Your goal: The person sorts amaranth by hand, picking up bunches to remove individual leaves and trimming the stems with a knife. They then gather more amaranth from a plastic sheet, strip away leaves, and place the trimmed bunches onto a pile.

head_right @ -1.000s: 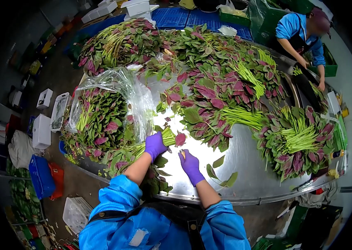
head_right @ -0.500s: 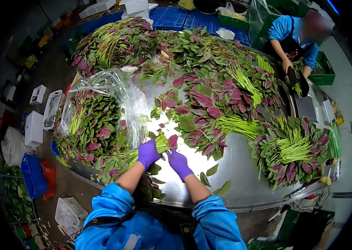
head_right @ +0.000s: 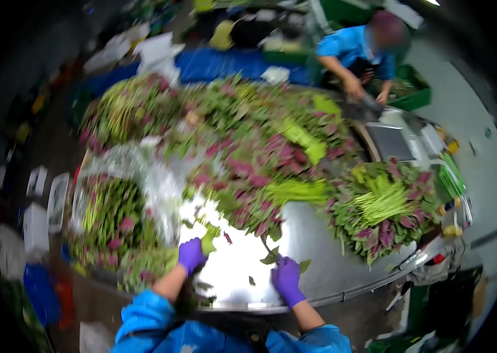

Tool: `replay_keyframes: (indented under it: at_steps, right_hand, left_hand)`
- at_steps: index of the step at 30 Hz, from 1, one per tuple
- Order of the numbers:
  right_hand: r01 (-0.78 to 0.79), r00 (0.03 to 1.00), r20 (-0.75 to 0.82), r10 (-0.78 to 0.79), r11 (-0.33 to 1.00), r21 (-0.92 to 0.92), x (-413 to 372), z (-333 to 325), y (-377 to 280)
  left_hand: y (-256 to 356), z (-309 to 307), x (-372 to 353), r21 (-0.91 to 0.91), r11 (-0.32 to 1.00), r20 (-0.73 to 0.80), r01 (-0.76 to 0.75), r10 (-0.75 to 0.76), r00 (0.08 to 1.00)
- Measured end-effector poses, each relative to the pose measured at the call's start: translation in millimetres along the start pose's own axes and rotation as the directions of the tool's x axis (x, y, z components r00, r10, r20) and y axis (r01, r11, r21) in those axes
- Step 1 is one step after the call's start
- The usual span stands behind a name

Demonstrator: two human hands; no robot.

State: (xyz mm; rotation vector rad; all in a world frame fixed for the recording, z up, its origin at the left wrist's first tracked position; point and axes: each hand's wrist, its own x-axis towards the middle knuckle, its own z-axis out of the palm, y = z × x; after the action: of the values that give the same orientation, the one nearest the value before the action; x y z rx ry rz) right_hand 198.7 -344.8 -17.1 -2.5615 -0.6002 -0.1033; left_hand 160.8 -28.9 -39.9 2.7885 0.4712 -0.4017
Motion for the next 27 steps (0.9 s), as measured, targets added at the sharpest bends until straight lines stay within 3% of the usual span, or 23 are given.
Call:
replay_keyframes:
  at_steps: [1,2,3,4,5,6,7,9,10,12,13,15,16,19,20,22,23,25,27]
  right_hand:
    - [0.031,0.999,-0.015,-0.032,0.999,-0.008,10,1,-5]
    - [-0.123,0.98,0.172,0.103,0.986,0.109,16,19,-9]
    - [0.165,0.976,-0.157,-0.152,0.984,0.073,5,57,-8]
    - [0.005,0.995,0.093,-0.034,0.955,0.296,9,48,-39]
    - [0.089,0.981,0.124,-0.148,0.917,0.388,10,72,-50]
    - [0.078,0.973,0.138,-0.185,0.825,0.56,9,93,-66]
    - [-0.241,0.848,0.498,-0.18,0.706,0.666,15,94,-83]
    - [-0.394,0.653,0.701,-0.286,0.662,0.637,22,148,-100]
    - [-0.384,0.669,0.686,-0.286,0.657,0.649,29,146,-100]
    - [-0.568,0.666,0.711,-0.225,0.465,0.679,28,144,-112]
    - [-0.648,0.651,0.732,-0.202,0.355,0.674,24,141,-121]
    - [-0.771,0.605,0.778,-0.169,0.12,0.625,17,139,-137]
    - [-0.809,0.581,0.799,-0.155,-0.001,0.588,20,140,-142]
    - [-0.8,0.588,0.789,-0.182,-0.276,0.533,19,164,-149]
    - [-0.796,0.591,0.789,-0.172,-0.286,0.534,21,171,-149]
    - [-0.806,0.53,0.818,-0.225,-0.435,0.402,27,176,-154]
    - [-0.801,0.535,0.817,-0.215,-0.437,0.409,27,178,-155]
    - [-0.741,0.61,0.76,-0.222,-0.5,0.449,27,169,-162]
    - [-0.679,0.662,0.72,-0.211,-0.575,0.456,25,162,-167]
  left_hand:
    - [4,-3,-5,0.045,0.999,-0.056,-0.028,0.03,0.998]
    - [7,-6,-7,0.016,1.0,-0.069,-0.024,0.025,0.997]
    - [6,-5,-6,0.025,0.999,-0.072,-0.036,0.038,0.997]
    - [7,-7,-5,0.042,0.999,-0.061,-0.032,0.035,0.998]
    - [7,-7,-5,0.063,0.997,-0.071,-0.038,0.042,0.997]
    - [7,-7,-4,0.067,0.997,-0.062,-0.032,0.036,0.997]
    - [9,-13,-5,0.075,0.997,-0.025,-0.035,0.037,0.999]
    - [9,-15,-4,0.08,0.994,-0.032,-0.068,0.071,0.997]
    - [8,-17,1,0.058,0.995,0.034,-0.078,0.076,0.997]
    - [-5,-25,11,-0.039,0.993,0.21,-0.113,0.118,0.97]
    - [-22,-20,23,-0.025,0.994,0.21,-0.11,0.113,0.971]
    - [-47,-19,37,-0.448,0.893,0.34,-0.046,0.218,0.915]
    - [-50,-29,38,-0.569,0.822,0.388,0.032,0.234,0.891]
    - [-57,-54,39,-0.538,0.839,0.405,0.079,0.176,0.897]
    - [-53,-62,34,-0.525,0.838,0.441,0.146,0.122,0.889]
    - [-49,-57,28,-0.584,0.796,0.498,0.157,0.199,0.844]
    - [-48,-55,29,-0.644,0.744,0.536,0.177,0.274,0.799]
    - [-59,-43,34,-0.642,0.75,0.527,0.158,0.283,0.801]
    - [-66,-41,31,-0.714,0.604,0.604,0.353,0.277,0.747]
